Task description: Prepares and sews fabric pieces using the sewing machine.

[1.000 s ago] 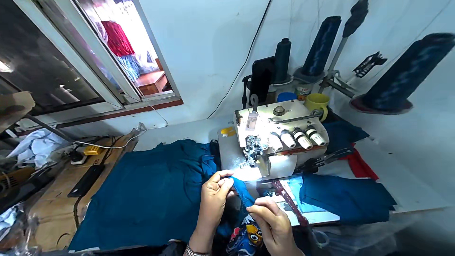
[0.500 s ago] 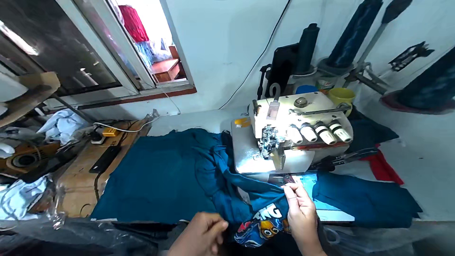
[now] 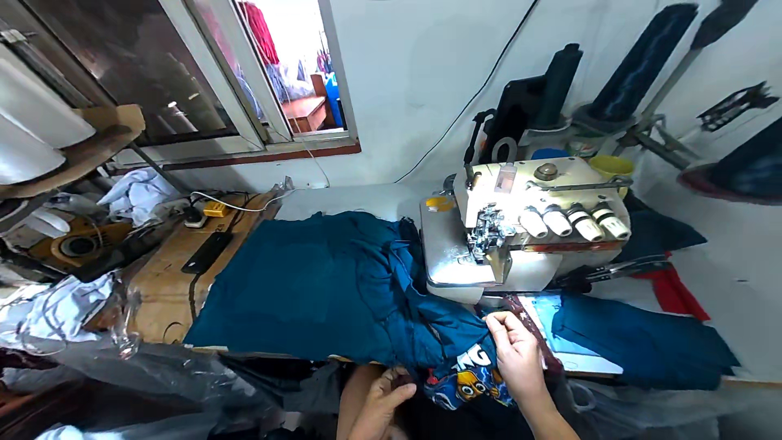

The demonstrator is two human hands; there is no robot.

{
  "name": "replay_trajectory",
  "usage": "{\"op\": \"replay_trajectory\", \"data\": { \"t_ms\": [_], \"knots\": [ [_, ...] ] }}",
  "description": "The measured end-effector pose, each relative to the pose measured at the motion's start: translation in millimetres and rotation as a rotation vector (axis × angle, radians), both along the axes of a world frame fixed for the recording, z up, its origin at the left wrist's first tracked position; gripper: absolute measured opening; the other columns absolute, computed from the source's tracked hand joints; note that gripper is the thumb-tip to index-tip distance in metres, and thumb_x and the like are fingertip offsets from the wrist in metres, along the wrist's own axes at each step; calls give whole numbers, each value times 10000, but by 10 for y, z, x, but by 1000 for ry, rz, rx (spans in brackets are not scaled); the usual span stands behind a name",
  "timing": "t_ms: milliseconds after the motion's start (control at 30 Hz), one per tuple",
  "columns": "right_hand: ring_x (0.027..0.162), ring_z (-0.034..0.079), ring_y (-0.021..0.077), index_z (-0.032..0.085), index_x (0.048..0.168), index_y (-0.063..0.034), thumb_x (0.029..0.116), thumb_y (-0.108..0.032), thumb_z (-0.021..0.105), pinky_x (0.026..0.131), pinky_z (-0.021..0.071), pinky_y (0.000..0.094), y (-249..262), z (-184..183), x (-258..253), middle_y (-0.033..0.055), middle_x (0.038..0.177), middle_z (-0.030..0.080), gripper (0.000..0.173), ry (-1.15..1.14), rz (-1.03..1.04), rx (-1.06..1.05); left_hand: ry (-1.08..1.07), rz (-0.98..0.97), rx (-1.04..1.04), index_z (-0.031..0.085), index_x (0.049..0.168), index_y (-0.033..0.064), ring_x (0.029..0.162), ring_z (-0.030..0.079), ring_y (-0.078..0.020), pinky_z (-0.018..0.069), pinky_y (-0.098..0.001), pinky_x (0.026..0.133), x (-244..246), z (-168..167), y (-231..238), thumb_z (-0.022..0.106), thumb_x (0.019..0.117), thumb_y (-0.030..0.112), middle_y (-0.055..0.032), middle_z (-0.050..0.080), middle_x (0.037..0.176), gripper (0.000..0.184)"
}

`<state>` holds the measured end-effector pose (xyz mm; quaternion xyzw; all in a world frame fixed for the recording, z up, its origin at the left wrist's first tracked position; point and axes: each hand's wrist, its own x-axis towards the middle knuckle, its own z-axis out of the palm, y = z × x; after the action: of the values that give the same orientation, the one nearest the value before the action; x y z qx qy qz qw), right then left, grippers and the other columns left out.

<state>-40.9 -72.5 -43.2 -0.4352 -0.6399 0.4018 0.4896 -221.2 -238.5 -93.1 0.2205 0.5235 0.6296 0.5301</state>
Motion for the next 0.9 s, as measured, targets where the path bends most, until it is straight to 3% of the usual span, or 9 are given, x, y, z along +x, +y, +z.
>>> {"op": "replay_trajectory", "data": {
  "t_ms": [100,233,267,333,367,433,533,733,900],
  "knots": [
    [642,540,-7,690,926,-54,1015,-157,532,619,449,175,-16,-15,-39,-41,726,595,209,-55,-17,38,-134,167,-78,514,1239,-31,974,656,-167,570,-347,886,134,115,111,657,904,-45,-95,648,1082,364],
    [634,541,15,685,934,-51,1015,-162,537,611,454,197,-18,-30,-38,-31,716,585,202,-94,-84,48,-232,-92,-15,578,1173,14,915,706,-141,588,-329,837,153,143,64,612,907,-51,-61,724,1032,276],
    [694,589,62,689,969,-27,1004,-147,555,655,497,244,-56,-17,-51,11,772,622,183,-121,-126,86,-156,-179,23,651,1111,21,917,710,-117,584,-315,852,130,137,14,640,895,-14,-38,745,1008,219],
    [1001,676,268,677,1100,61,969,-73,571,894,563,436,-222,57,-82,182,1047,690,215,-182,-107,278,13,-347,128,706,1045,49,925,709,-86,584,-315,868,36,195,-110,681,890,12,3,754,982,161],
    [1074,663,302,684,1096,47,962,-70,558,950,544,461,-317,86,-124,199,1092,686,218,-201,-51,422,85,-418,190,710,1068,55,928,709,-80,589,-314,859,-27,242,-184,696,891,11,13,754,994,183],
    [1075,669,248,714,1073,-25,1010,-89,516,951,559,367,-482,149,-279,159,1087,697,217,-209,166,620,166,-480,254,651,1204,44,995,697,-81,580,-318,899,-151,345,-303,726,885,14,17,737,1084,329],
    [1060,674,228,737,1061,-52,991,-68,530,955,552,315,-506,91,-564,121,1091,713,219,-268,394,621,220,-295,221,369,1433,-44,1123,654,-121,552,-349,976,-204,457,-274,728,917,169,-41,664,1240,664],
    [1064,665,255,751,1149,-80,945,-48,561,967,545,372,-336,-33,-651,90,1108,719,280,-400,430,424,47,84,30,323,1492,-2,850,721,-211,627,-389,772,-63,760,97,416,1087,177,-132,672,1081,453],
    [1062,653,242,746,1242,-154,954,-66,559,956,544,378,-296,-85,-619,81,1117,704,355,-408,447,446,128,220,-41,559,1195,-13,687,688,-175,598,-312,592,-63,816,294,482,1072,98,-115,678,897,183]
  ]
}}
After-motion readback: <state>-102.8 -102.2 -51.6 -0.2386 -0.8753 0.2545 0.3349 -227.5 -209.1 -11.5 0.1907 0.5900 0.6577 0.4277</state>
